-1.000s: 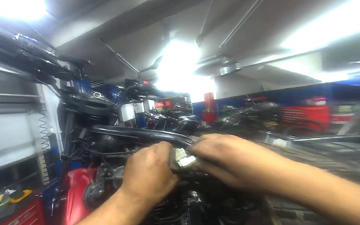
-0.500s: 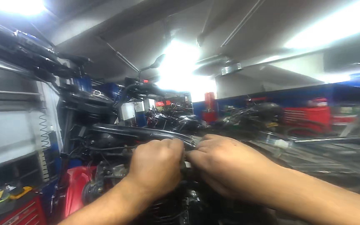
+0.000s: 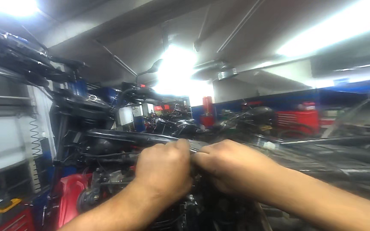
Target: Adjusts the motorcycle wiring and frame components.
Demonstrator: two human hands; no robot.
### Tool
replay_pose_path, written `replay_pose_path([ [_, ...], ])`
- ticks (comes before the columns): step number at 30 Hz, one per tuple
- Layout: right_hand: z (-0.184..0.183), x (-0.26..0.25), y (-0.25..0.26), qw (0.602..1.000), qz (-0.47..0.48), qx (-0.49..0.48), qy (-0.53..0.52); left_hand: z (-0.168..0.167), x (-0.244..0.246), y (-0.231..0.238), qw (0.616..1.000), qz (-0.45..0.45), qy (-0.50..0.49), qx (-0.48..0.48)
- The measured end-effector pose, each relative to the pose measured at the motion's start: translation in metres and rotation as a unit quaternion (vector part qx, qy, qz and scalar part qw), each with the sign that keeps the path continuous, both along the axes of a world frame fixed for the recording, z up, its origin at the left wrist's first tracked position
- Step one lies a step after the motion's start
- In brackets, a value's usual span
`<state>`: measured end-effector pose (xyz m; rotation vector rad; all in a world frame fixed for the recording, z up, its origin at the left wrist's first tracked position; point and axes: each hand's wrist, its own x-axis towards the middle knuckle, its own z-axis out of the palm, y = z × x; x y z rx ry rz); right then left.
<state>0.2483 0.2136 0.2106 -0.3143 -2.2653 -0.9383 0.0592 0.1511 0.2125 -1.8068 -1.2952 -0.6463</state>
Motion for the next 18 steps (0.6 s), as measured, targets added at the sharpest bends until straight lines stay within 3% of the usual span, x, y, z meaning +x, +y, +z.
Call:
replay_pose_path([
  [3, 0.003, 0.006, 0.005, 1.000, -0.014, -0.024, 0.006, 0.010, 0.013, 0.009, 1.000, 0.004, 0.024, -0.019],
  [7, 0.016, 0.037, -0.010, 0.972, -0.058, -0.214, 0.074, 0.031, 0.015, 0.007, 0.987, -0.017, -0.047, -0.153],
  [9, 0.013, 0.060, -0.026, 0.959, -0.057, -0.247, 0.126, 0.036, 0.005, 0.008, 0.975, -0.073, -0.090, -0.188],
  [13, -0.029, 0.085, -0.033, 0.983, -0.060, -0.154, 0.084, 0.024, -0.016, 0.012, 0.946, -0.208, -0.126, -0.212],
  [18, -0.058, 0.074, -0.022, 0.989, -0.123, -0.024, 0.077, -0.001, -0.031, 0.025, 0.942, -0.317, 0.016, -0.108],
])
